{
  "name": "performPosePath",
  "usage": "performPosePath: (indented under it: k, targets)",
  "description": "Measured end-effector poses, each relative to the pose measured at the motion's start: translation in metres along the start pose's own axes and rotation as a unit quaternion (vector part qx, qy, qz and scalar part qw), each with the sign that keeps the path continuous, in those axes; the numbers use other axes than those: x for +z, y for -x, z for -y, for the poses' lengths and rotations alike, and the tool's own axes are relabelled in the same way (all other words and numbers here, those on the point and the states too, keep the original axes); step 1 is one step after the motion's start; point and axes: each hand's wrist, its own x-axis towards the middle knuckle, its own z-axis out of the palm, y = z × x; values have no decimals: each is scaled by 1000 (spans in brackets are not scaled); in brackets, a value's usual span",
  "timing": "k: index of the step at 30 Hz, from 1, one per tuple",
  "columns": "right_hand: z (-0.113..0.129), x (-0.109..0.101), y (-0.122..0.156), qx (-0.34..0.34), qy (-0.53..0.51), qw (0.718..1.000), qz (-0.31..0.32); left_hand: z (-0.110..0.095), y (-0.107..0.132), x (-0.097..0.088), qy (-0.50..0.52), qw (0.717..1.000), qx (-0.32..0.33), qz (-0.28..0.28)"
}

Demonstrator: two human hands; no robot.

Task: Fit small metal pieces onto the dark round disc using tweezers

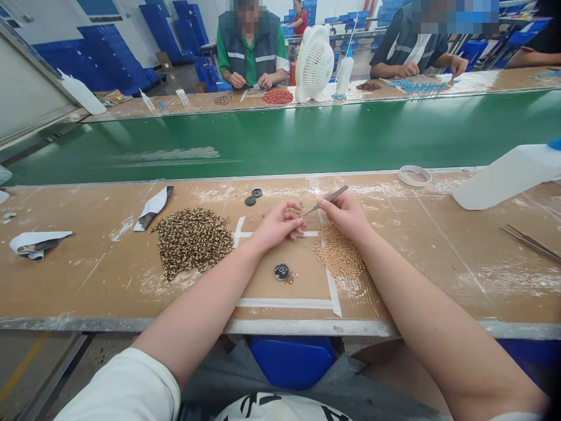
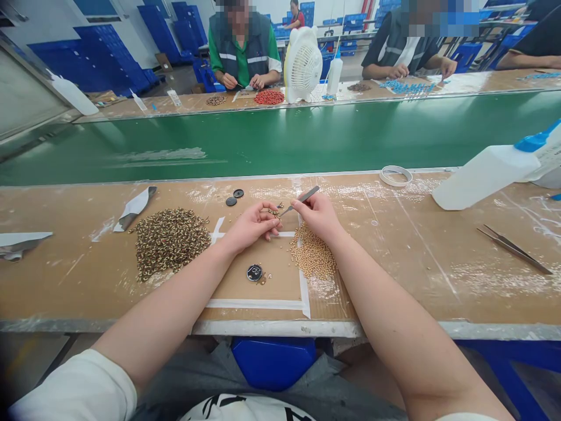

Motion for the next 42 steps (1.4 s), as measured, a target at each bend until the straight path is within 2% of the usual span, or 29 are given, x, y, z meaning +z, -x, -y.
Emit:
performPosePath:
  k: [14, 20, 28, 35, 42]
  targets:
    - [0, 2, 0, -35, 32, 999, -7, 0, -1, 3, 7, 1000, -6, -28]
    - [1, 5, 1, -21, -30, 998, -42, -2, -1, 2, -19, 999, -7, -26]
    - [-3, -6, -7, 40, -142, 977, -155, -4, 2, 2, -70, 997, 14, -15]
    - [1, -7, -8, 50, -178, 969, -162, -8, 4, 3, -93, 995, 5, -23]
    - [-1, -11, -11, 55, -201, 962, -175, -4, 5, -1, -110, 993, 24, -40]
